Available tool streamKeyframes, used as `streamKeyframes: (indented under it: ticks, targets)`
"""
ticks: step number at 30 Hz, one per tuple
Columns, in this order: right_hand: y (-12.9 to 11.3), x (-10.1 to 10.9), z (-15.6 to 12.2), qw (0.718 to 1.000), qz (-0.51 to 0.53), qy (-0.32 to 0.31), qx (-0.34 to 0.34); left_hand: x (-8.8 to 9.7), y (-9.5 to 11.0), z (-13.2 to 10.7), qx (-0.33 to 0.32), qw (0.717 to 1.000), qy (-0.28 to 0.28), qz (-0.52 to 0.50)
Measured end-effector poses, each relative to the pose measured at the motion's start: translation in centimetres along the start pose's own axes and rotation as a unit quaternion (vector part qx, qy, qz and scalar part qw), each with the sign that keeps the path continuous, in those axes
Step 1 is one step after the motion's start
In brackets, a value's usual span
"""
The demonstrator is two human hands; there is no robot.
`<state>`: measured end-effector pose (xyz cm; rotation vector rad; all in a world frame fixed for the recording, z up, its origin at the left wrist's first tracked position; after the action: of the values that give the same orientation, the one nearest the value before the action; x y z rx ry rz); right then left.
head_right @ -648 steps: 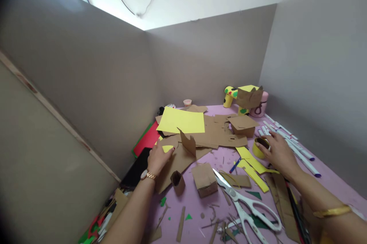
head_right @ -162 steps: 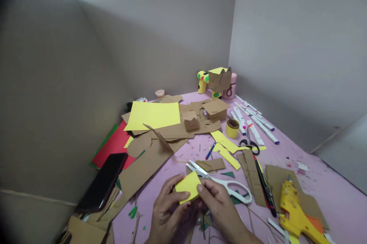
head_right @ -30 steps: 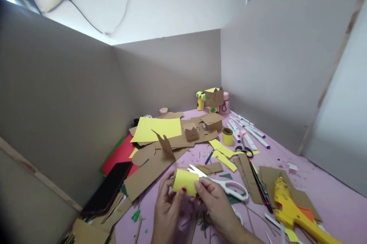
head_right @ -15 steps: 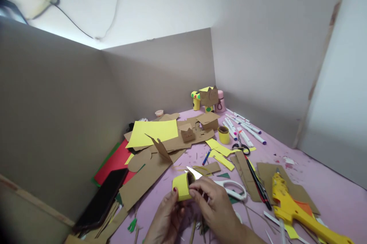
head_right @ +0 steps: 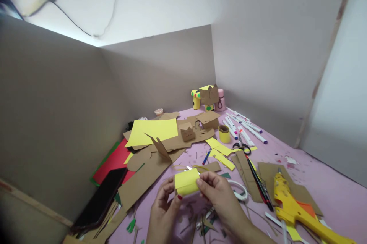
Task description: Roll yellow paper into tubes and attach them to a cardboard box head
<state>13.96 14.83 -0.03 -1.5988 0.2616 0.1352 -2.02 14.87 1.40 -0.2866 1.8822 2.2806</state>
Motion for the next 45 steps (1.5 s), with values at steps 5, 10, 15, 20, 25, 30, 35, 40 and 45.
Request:
streamKeyframes:
  ticks: [5,10,15,20,25,30,35,40,45]
  targets:
    - [1.5,-0.2,0.3,0.997,0.053,-0.007,-0.057,-0.4,1.4,-0.8,-0.079,0.992,-0.004,0.095]
    - [0.8,0.1,0.0,1.000,0.014,0.003,-0.019,0.1,2.1,-0.9,-0.103,0.982,0.006,0.156]
    - [0.2,-0.1,-0.1,1.000,-0.007,0.001,0.007,0.5,0.2,0.0,0.002,0.998,-0.003,0.059]
    - [0.2,0.4,0.1,0.999,-0.011,0.015,0.026,-0.7,-0.8,0.2,0.072,0.996,-0.052,-0.012]
    - [-0.7,0.2,0.1,0.996,-0.052,0.005,0.066,-0.1,0.4,0.0,0.002,0.998,0.003,0.062]
    - [-1.4,-0.6,-0.4,0.991,-0.097,-0.016,0.095,-0.5,-1.0,0.0,0.052,0.998,-0.016,0.004]
    - [-1.6,-0.6,-0.6,0.987,-0.126,-0.002,0.103,-0.4,-1.9,0.2,0.075,0.996,-0.005,-0.057]
    - [-2.3,-0.9,-0.8,0.978,-0.167,-0.007,0.128,0.3,-5.0,0.3,0.175,0.975,0.010,-0.138]
    - [-2.7,-1.2,-0.9,0.966,-0.204,-0.015,0.159,1.6,-6.2,0.7,0.208,0.966,0.051,-0.143]
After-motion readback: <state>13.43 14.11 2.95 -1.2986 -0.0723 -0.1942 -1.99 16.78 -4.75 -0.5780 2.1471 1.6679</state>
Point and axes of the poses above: each hand's wrist, its own z-axis towards the middle knuckle, its own x-axis out of the back of the hand, y = z × x, the point moved 9 cm from there along z, towards the middle knuckle, and after that the axes turned 7 degrees about -z, right-handed, at the moved point
